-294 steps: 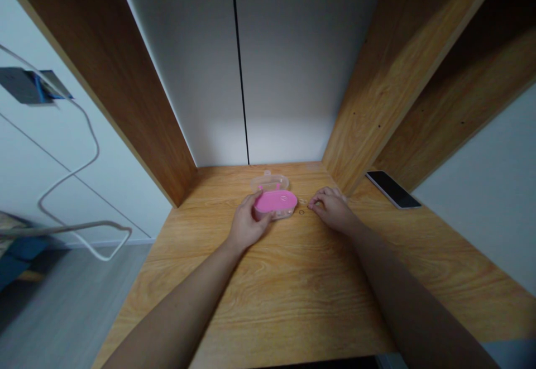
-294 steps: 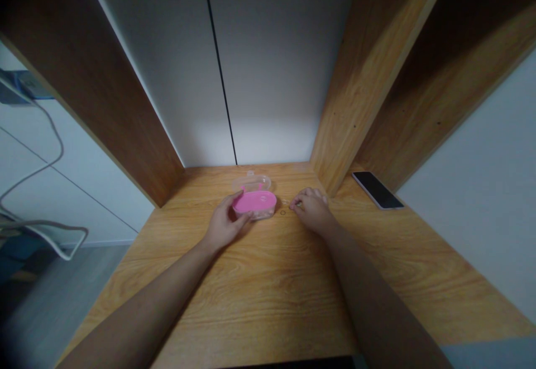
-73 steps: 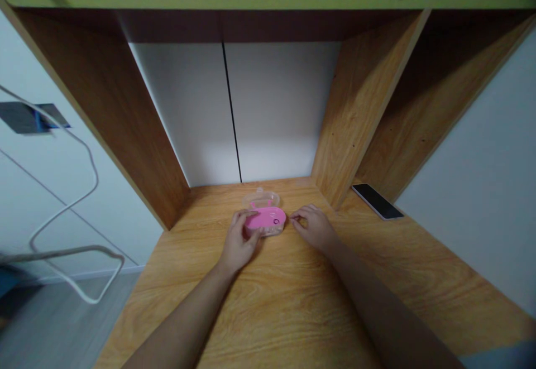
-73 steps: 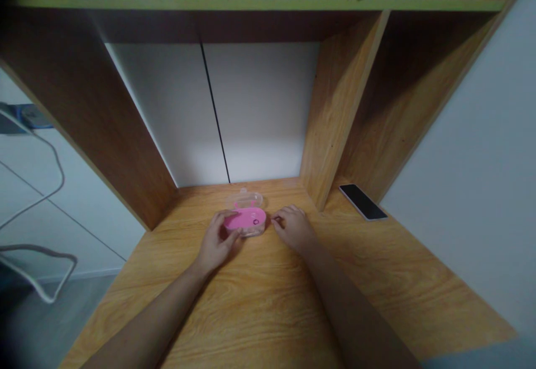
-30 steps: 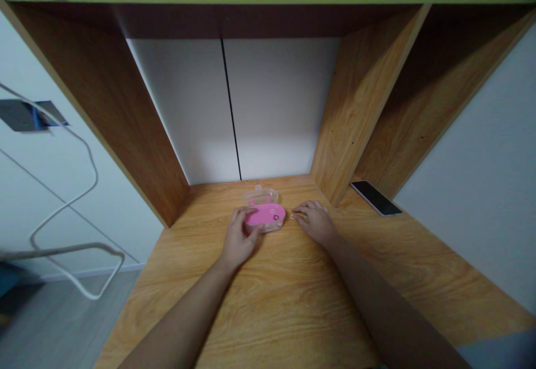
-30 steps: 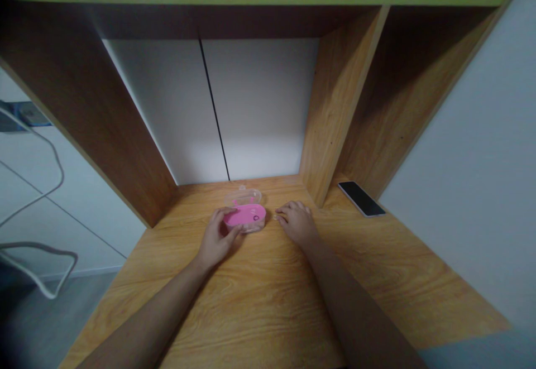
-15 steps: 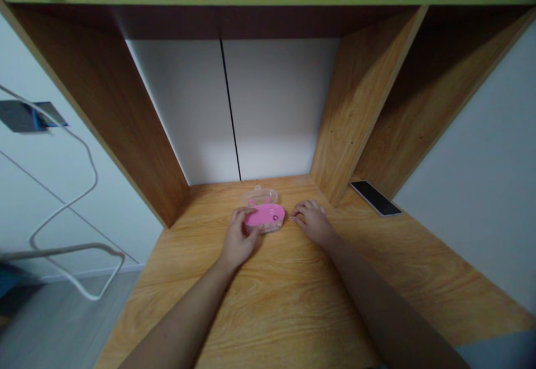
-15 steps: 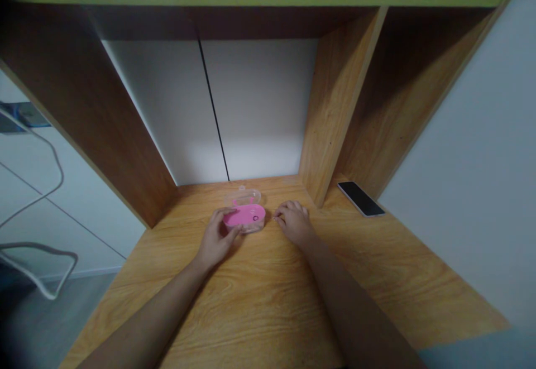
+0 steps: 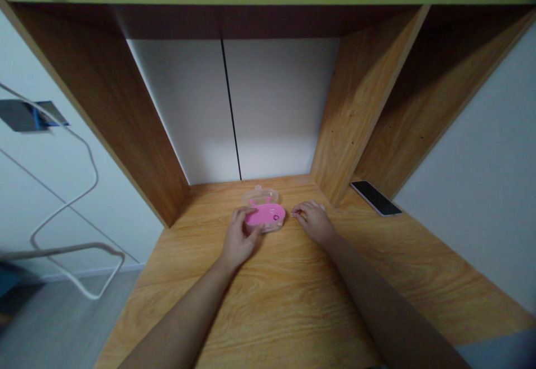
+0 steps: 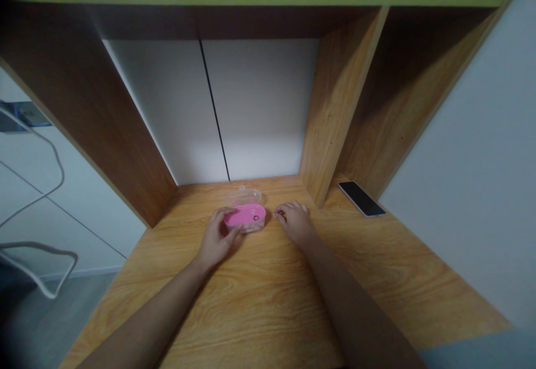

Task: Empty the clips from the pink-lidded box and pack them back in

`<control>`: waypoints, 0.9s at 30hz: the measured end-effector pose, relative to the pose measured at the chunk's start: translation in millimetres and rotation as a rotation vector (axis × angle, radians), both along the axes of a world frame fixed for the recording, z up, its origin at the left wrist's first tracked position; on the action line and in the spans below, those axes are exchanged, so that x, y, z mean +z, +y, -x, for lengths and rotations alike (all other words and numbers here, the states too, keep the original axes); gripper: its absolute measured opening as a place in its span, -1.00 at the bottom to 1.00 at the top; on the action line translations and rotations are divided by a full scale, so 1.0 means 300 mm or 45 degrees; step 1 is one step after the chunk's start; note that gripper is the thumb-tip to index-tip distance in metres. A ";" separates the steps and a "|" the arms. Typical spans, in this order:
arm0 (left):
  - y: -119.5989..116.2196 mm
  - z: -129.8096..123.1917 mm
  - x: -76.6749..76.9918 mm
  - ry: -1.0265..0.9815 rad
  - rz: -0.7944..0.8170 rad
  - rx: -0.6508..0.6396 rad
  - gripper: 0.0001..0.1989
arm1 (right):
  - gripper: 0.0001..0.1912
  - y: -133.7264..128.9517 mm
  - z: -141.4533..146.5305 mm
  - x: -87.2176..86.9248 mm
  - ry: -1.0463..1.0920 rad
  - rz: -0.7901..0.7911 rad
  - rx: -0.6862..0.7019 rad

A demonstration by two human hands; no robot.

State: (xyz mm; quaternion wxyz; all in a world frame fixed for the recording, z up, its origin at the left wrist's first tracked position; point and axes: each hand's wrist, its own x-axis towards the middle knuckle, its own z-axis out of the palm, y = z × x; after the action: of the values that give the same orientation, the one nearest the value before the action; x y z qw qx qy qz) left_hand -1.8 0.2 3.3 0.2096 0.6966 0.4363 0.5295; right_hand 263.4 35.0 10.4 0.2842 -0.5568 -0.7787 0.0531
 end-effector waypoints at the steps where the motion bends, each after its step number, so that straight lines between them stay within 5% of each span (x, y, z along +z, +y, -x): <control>1: 0.000 0.000 0.000 -0.001 -0.001 -0.002 -0.63 | -0.87 0.001 -0.001 -0.001 0.001 -0.003 0.001; 27: -0.002 -0.002 0.012 0.009 0.001 0.006 -0.64 | -0.83 -0.003 0.000 0.000 -0.067 0.019 0.060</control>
State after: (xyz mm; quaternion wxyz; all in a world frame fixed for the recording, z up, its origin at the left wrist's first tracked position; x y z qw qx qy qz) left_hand -1.1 -0.5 6.9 0.2072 0.6973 0.4391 0.5274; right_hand 263.3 34.0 10.4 0.2583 -0.5415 -0.7984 0.0511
